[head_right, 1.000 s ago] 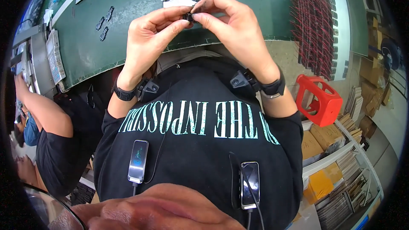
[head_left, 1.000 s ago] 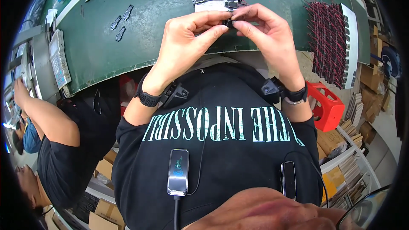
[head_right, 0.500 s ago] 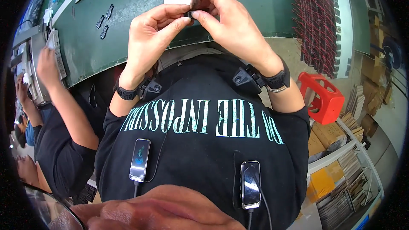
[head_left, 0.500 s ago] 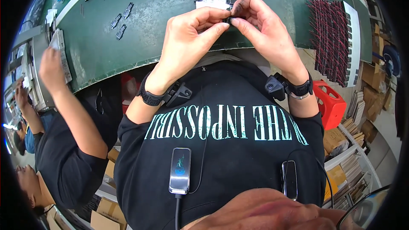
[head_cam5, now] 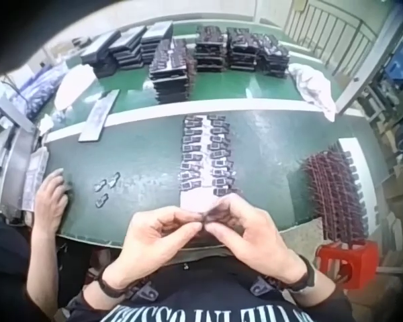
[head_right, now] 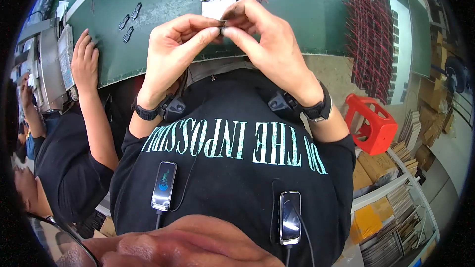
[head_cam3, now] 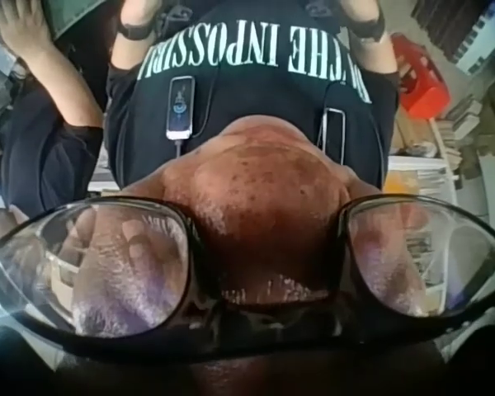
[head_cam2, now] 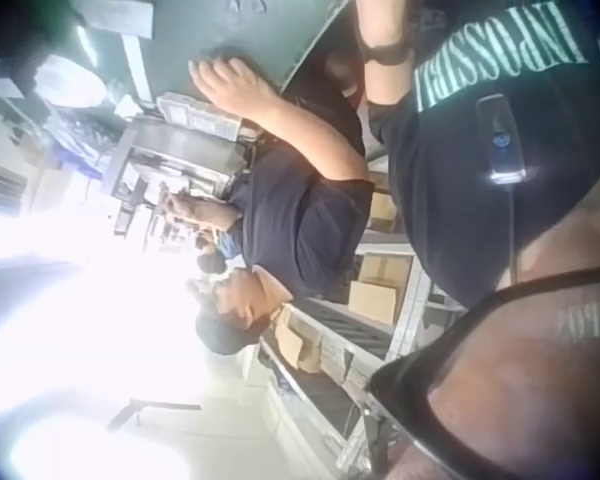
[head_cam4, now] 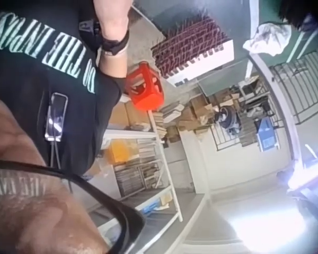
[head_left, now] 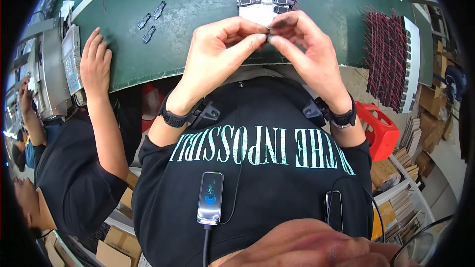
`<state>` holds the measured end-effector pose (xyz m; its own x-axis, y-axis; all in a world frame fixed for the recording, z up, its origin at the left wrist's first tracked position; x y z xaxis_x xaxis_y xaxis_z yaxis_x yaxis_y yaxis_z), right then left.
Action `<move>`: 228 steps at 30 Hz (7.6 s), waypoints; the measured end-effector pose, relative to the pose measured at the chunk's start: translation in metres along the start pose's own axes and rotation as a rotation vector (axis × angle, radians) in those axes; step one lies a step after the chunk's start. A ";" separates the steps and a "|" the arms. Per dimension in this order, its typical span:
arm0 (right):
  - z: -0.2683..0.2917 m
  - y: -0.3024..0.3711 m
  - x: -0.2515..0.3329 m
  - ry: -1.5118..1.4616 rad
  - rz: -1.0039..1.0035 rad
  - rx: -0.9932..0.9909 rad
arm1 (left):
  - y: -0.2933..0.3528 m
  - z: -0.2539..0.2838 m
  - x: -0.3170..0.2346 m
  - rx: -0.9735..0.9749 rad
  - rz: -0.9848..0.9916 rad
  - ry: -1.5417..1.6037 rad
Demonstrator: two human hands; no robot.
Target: The person picks up a small black component and a metal plate, fits the component onto the plate by hand, and then places the assembled unit onto a white tray.
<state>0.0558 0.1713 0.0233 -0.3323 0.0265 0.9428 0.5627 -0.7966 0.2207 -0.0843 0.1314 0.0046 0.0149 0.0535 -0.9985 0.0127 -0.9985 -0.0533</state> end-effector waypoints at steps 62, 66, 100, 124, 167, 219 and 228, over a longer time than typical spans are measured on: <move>0.271 0.192 -0.023 0.622 -0.259 -0.701 | -0.035 0.068 -0.013 -0.232 -0.131 -0.345; 0.281 0.190 -0.031 0.561 -0.252 -0.626 | -0.036 0.051 -0.018 -0.088 -0.165 -0.346; 0.023 -0.010 -0.013 -0.231 0.005 -0.250 | -0.020 -0.010 0.003 0.039 -0.145 0.025; 0.004 -0.021 -0.018 -0.419 -0.031 0.159 | -0.018 -0.018 -0.017 0.180 -0.206 -0.264; 0.021 -0.006 -0.009 0.590 0.324 -0.523 | -0.200 0.059 0.011 0.185 -0.377 -0.619; 0.129 0.250 -0.019 0.403 0.808 -1.367 | -0.226 -0.088 -0.099 0.570 -0.080 0.059; 0.100 0.113 0.004 0.418 0.456 -0.883 | -0.206 0.076 0.013 0.242 0.194 -0.204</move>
<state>0.1936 0.1418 0.0766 -0.5554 -0.4584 0.6938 0.0094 -0.8378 -0.5459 -0.1624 0.3366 0.0016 -0.2056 -0.1162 -0.9717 -0.2076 -0.9652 0.1593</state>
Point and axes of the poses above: each hand's wrist, its own y-axis away from the middle knuckle, its own z-axis out of the back of the hand, x = y × z, the point moved 9 cm from there along -y, towards the middle knuckle, and after that the axes turned 11 degrees about -z, right-handed, at the moved point
